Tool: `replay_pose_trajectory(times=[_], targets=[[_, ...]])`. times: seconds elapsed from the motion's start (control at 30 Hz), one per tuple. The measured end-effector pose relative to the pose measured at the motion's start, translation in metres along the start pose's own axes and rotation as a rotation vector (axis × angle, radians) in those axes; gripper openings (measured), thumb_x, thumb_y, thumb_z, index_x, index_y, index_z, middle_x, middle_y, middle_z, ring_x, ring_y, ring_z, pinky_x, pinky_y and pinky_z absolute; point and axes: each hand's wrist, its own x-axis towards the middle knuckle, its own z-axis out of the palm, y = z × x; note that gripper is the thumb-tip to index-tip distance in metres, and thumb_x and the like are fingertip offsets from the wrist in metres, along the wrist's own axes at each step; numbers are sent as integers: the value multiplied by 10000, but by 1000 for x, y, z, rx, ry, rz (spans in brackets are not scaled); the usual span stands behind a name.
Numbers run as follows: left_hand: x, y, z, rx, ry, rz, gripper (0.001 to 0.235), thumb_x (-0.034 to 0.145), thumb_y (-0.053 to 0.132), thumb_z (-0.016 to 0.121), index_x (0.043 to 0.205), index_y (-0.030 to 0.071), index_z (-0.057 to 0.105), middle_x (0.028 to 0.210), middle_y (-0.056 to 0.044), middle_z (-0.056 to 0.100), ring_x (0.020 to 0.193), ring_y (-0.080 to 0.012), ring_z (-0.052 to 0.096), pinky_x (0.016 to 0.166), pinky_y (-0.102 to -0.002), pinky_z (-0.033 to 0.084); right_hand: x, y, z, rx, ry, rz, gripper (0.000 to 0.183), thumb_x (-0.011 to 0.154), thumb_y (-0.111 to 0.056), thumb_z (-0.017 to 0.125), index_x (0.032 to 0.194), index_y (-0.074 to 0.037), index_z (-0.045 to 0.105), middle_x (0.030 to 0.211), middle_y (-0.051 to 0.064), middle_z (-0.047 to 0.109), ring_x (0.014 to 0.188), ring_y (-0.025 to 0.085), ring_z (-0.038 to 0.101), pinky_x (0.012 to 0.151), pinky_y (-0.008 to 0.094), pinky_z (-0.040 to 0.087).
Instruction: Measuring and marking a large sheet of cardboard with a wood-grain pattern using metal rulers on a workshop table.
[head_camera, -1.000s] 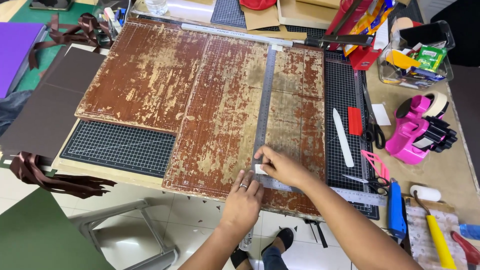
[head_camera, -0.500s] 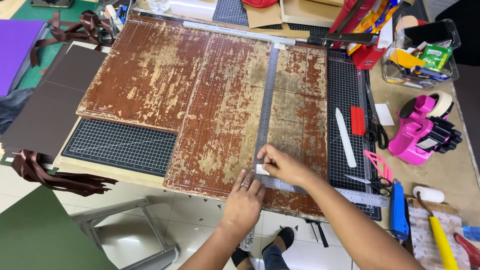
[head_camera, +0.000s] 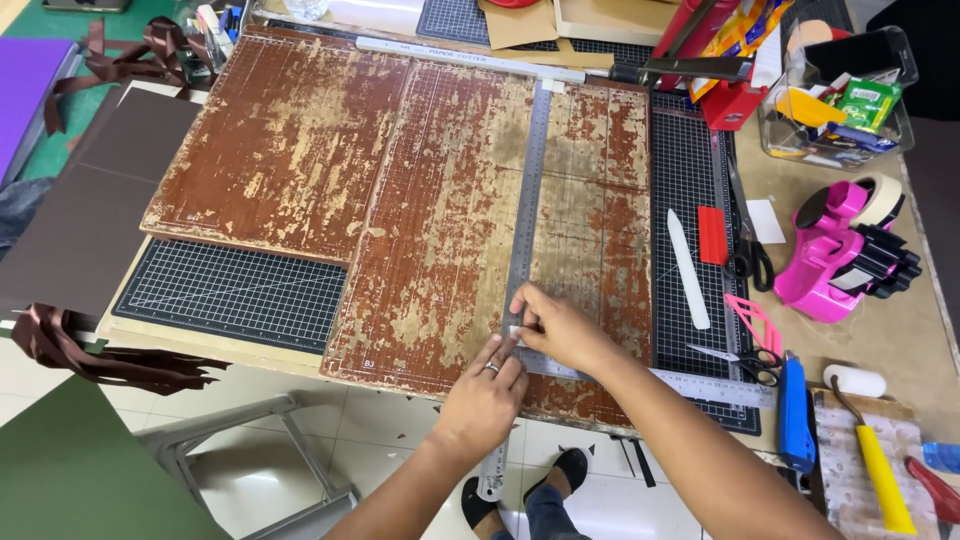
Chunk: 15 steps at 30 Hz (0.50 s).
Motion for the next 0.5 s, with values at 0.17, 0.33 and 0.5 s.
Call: replay_pose_trajectory(times=[0.17, 0.33, 0.5], targets=[[1, 0, -1, -51, -27, -21, 250, 881, -39, 550, 1068, -74, 712, 1026, -223, 666, 1234, -439, 624, 1236, -539, 365, 1, -3, 0, -33, 2, 33, 275, 962, -80, 680, 1153, -188, 514, 711, -43, 596, 604, 115, 533, 593, 290, 435], [2, 1, -6, -81, -139, -68, 310, 916, -16, 530, 1171, -79, 694, 1172, -251, 677, 1298, -425, 585, 1240, -528, 347, -10, -38, -20, -362, -22, 336, 365, 970, -341, 743, 1229, -242, 505, 787, -55, 626, 623, 86, 542, 585, 199, 469], [3, 0, -4, -77, -116, -77, 298, 927, 25, 544, 1160, -73, 702, 1153, -236, 681, 1300, -413, 582, 1239, -512, 346, -11, -10, -15, -224, 68, 290, 235, 1014, -334, 657, 1190, -226, 546, 977, 0, 699, 581, 96, 557, 510, 223, 456]])
